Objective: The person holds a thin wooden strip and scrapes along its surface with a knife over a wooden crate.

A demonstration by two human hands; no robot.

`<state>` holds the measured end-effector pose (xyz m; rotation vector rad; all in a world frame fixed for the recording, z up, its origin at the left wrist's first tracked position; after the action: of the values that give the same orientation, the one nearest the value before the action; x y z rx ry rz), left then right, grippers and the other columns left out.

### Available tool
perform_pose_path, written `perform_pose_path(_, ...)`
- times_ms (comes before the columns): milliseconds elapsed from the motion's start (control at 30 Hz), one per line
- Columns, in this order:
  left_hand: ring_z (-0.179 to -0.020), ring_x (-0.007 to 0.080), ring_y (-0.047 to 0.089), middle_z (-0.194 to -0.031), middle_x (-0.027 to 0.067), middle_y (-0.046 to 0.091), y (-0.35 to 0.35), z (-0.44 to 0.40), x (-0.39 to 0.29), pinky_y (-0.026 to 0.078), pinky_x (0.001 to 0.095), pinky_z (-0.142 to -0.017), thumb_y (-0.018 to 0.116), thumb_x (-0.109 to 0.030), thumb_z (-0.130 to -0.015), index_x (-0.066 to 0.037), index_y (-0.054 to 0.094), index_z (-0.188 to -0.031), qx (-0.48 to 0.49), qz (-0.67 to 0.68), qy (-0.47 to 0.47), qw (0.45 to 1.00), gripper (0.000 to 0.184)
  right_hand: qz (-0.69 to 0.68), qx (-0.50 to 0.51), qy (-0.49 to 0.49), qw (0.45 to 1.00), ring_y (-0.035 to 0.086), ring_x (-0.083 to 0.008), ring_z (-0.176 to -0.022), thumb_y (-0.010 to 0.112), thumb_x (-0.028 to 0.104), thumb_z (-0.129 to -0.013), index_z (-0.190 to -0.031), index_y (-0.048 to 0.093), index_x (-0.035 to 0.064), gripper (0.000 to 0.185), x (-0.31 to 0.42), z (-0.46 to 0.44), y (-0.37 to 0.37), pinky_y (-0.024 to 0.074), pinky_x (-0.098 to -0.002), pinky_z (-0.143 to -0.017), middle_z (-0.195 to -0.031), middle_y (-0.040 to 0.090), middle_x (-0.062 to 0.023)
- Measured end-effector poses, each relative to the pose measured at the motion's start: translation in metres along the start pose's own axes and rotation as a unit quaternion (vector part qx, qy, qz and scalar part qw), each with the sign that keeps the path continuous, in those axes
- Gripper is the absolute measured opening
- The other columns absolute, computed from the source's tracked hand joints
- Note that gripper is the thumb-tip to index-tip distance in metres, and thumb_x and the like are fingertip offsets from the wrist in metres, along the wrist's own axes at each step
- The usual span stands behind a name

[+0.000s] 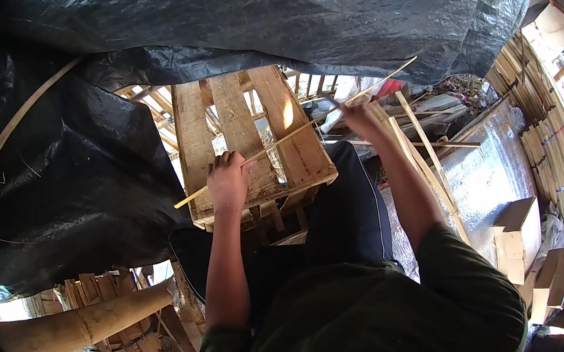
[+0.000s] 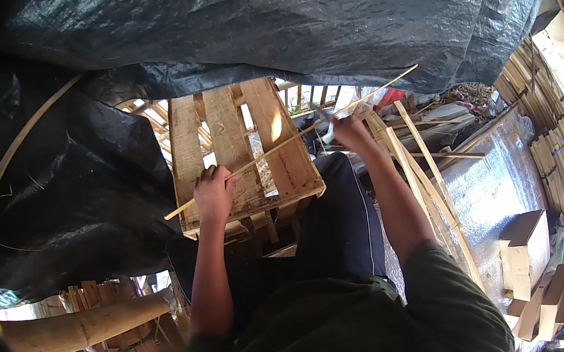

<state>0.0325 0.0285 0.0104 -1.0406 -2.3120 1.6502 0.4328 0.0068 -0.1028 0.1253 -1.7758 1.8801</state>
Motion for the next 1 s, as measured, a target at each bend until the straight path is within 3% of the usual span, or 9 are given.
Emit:
perform_pose_path(67, -0.085, 0.0311, 0.062, -0.083, 0.0084, 0.062, 0.001, 0.000, -0.002, 0.048, 0.0441, -0.075, 0.075, -0.030, -0.084, -0.008, 0.060, -0.083, 0.000, -0.005, -0.001, 1.000, 0.027, -0.095, -0.074, 0.189, 0.974, 0.070, -0.0471, -0.083, 0.048, 0.048, -0.100, -0.105, 0.066, -0.0121, 0.063, -0.029, -0.001, -0.014, 0.0557, -0.0503, -0.070, -0.092, 0.070, -0.0317)
perform_pose_path(133, -0.085, 0.0314, 0.062, -0.084, 0.0086, 0.062, -0.001, -0.003, -0.003, 0.048, 0.0443, -0.075, 0.075, -0.030, -0.084, -0.008, 0.060, -0.083, 0.000, -0.014, 0.001, 1.000, 0.026, -0.107, -0.157, 0.152, 0.970, 0.070, -0.0468, -0.084, 0.047, 0.046, -0.101, -0.092, 0.068, -0.0111, 0.062, 0.042, 0.034, -0.033, 0.0552, -0.0501, -0.073, -0.085, 0.070, -0.0313)
perform_pose_path(267, -0.087, 0.0312, 0.063, -0.086, 0.0095, 0.062, 0.001, 0.000, -0.005, 0.048, 0.0444, -0.077, 0.073, -0.032, -0.086, -0.008, 0.059, -0.083, 0.022, -0.016, -0.006, 1.000, 0.027, -0.211, 0.007, 0.260, 0.942, 0.069, -0.0480, -0.086, 0.050, 0.045, -0.099, -0.090, 0.069, -0.0086, 0.057, 0.036, 0.038, -0.038, 0.0552, -0.0510, -0.075, -0.085, 0.068, -0.0330)
perform_pose_path(400, -0.086, 0.0324, 0.060, -0.083, 0.0095, 0.060, -0.003, -0.001, -0.004, 0.048, 0.0450, -0.074, 0.076, -0.029, -0.083, -0.007, 0.059, -0.082, -0.009, -0.006, 0.000, 1.000, 0.027, -0.105, -0.166, 0.098, 0.976, 0.070, -0.0405, -0.076, 0.049, 0.045, -0.101, -0.097, 0.066, -0.0108, 0.058, 0.052, 0.036, -0.018, 0.0536, -0.0491, -0.067, -0.082, 0.069, -0.0296)
perform_pose_path(500, -0.086, 0.0326, 0.060, -0.083, 0.0095, 0.060, -0.001, -0.001, -0.004, 0.048, 0.0450, -0.074, 0.076, -0.028, -0.083, -0.008, 0.059, -0.083, 0.002, 0.000, 0.003, 1.000, 0.026, -0.214, -0.127, 0.175, 0.953, 0.067, -0.0330, -0.058, 0.050, 0.049, -0.100, -0.094, 0.066, -0.0086, 0.060, 0.037, 0.037, -0.047, 0.0502, -0.0440, -0.049, -0.067, 0.065, -0.0215)
perform_pose_path(767, -0.086, 0.0329, 0.061, -0.084, 0.0090, 0.061, 0.000, -0.001, -0.001, 0.049, 0.0456, -0.073, 0.076, -0.026, -0.083, -0.008, 0.060, -0.084, -0.006, 0.005, -0.001, 1.000, 0.025, -0.278, -0.105, 0.247, 0.922, 0.070, -0.0431, -0.071, 0.044, 0.044, -0.102, -0.094, 0.068, -0.0089, 0.059, 0.047, 0.053, -0.034, 0.0552, -0.0499, -0.064, -0.080, 0.069, -0.0279)
perform_pose_path(800, -0.086, 0.0329, 0.061, -0.084, 0.0089, 0.061, 0.000, -0.002, -0.002, 0.049, 0.0457, -0.073, 0.076, -0.026, -0.083, -0.008, 0.060, -0.084, -0.003, -0.002, 0.003, 1.000, 0.024, -0.189, -0.133, 0.106, 0.967, 0.069, -0.0433, -0.068, 0.042, 0.046, -0.102, -0.092, 0.068, -0.0085, 0.061, 0.064, 0.045, -0.021, 0.0536, -0.0493, -0.061, -0.078, 0.069, -0.0272)
perform_pose_path(867, -0.085, 0.0331, 0.061, -0.084, 0.0089, 0.061, -0.002, -0.002, -0.001, 0.049, 0.0457, -0.072, 0.076, -0.026, -0.083, -0.007, 0.060, -0.084, -0.003, 0.009, -0.009, 1.000, 0.025, -0.238, -0.075, 0.157, 0.956, 0.059, -0.0261, -0.044, 0.046, 0.047, -0.103, -0.091, 0.061, -0.0029, 0.053, 0.071, 0.049, -0.004, 0.0459, -0.0399, -0.038, -0.060, 0.060, -0.0111)
perform_pose_path(1000, -0.084, 0.0318, 0.061, -0.085, 0.0088, 0.061, 0.000, -0.002, 0.000, 0.049, 0.0432, -0.074, 0.075, -0.031, -0.084, -0.009, 0.060, -0.083, -0.004, 0.009, -0.001, 1.000, 0.026, -0.305, 0.013, 0.256, 0.917, 0.041, -0.0147, -0.039, 0.045, 0.045, -0.103, -0.081, 0.055, 0.0045, 0.047, 0.044, 0.052, -0.023, 0.0362, -0.0324, -0.036, -0.057, 0.046, -0.0025)
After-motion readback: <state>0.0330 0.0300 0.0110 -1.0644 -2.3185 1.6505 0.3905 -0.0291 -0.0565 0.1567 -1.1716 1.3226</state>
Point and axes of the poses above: each hand's wrist, its own z-axis away from the middle knuckle, its own y-axis out of the palm, x = y × z, the point moved 7 cm from there along -z, towards the middle knuckle
